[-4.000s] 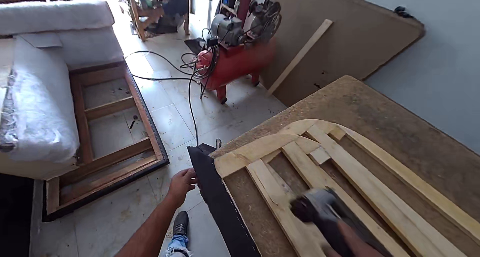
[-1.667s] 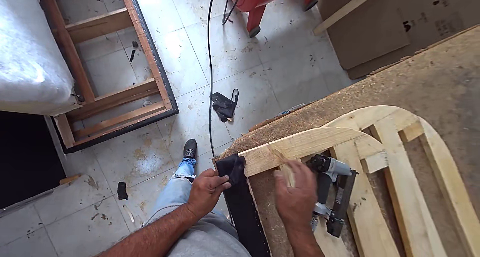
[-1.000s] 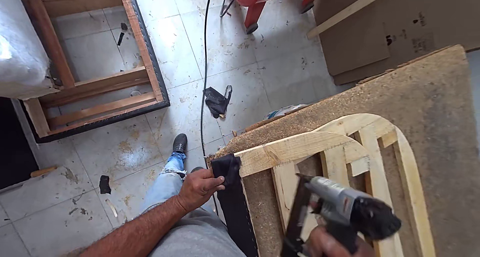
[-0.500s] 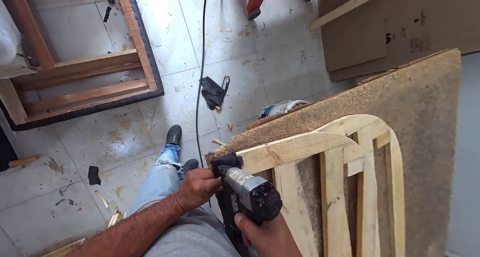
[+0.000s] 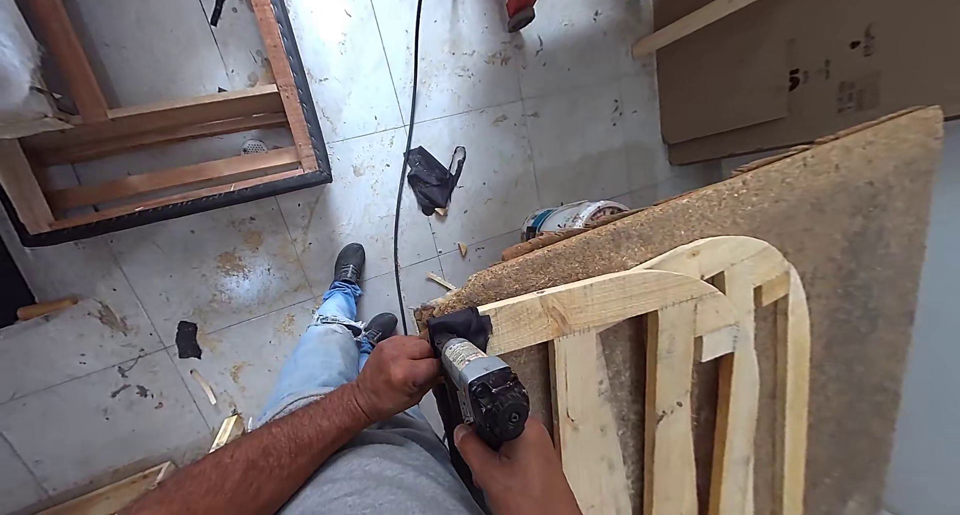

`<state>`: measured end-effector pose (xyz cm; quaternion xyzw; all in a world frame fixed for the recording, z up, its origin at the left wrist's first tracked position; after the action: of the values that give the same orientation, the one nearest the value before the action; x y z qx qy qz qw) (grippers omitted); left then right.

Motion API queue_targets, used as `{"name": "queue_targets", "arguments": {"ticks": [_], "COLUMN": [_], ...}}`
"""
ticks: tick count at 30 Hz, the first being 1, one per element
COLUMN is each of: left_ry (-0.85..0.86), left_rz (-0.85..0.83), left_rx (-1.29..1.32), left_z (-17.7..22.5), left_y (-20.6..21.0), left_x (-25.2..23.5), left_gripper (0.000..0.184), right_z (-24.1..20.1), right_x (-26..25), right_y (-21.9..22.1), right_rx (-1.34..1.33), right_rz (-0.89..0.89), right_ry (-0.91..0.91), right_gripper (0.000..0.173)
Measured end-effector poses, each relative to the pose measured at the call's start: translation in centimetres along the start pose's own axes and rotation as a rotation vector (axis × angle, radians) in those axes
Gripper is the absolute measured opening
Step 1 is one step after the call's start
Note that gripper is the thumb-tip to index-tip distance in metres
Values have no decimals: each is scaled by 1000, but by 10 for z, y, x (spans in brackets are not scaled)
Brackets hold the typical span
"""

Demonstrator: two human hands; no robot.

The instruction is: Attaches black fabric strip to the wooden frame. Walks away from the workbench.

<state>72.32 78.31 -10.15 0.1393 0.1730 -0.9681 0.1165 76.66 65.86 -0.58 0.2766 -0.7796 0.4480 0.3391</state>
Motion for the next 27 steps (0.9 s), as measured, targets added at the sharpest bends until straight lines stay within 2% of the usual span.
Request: {"name": "queue_targets", "arguments": {"ticks": [5,12,14,16,20,23,25,27], "left_ry": [-5,-9,-6,-4,36,95,40,-40], "left_rz": [-14,2,-5,-29,-157,-326,-346,-342], "left_rx": [5,8,-3,-40,-160,-113,-80,-177], "left_z": [-2,-1,2,4,19,45,50,36], "left_y": [1,1,1,0,4,-10,-31,-48], "left_x": [-1,-1,-2,-5,-9,-23,-43,-70], "left_gripper": [18,19,18,18,28,39,29,21], "right_z": [-5,-13,-11,-3,27,55,72,84], "right_x": [-3,-6,0,15,43,53,60,68], "right_y": [2,0,-3,-13,-38,-50,-54,-55], "right_rx": [69,115,91,22,-119,-124,-123,-134], "right_rz": [-2,7,9,31,93,133,163,179], "right_ry": [-11,-31,-42,-49,-36,22,58,74], "right_gripper": [31,31,38,47,26,26,31,36]}}
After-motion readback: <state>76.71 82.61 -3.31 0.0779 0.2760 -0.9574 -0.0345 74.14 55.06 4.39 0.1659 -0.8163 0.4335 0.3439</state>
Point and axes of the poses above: each hand's wrist, its own x-axis away from the middle knuckle, its own y-axis out of the palm, z = x × y, the point moved 9 cm from there along -x, towards the middle knuckle, and after that the axes turned 3 degrees about z, right-handed, at the moved point
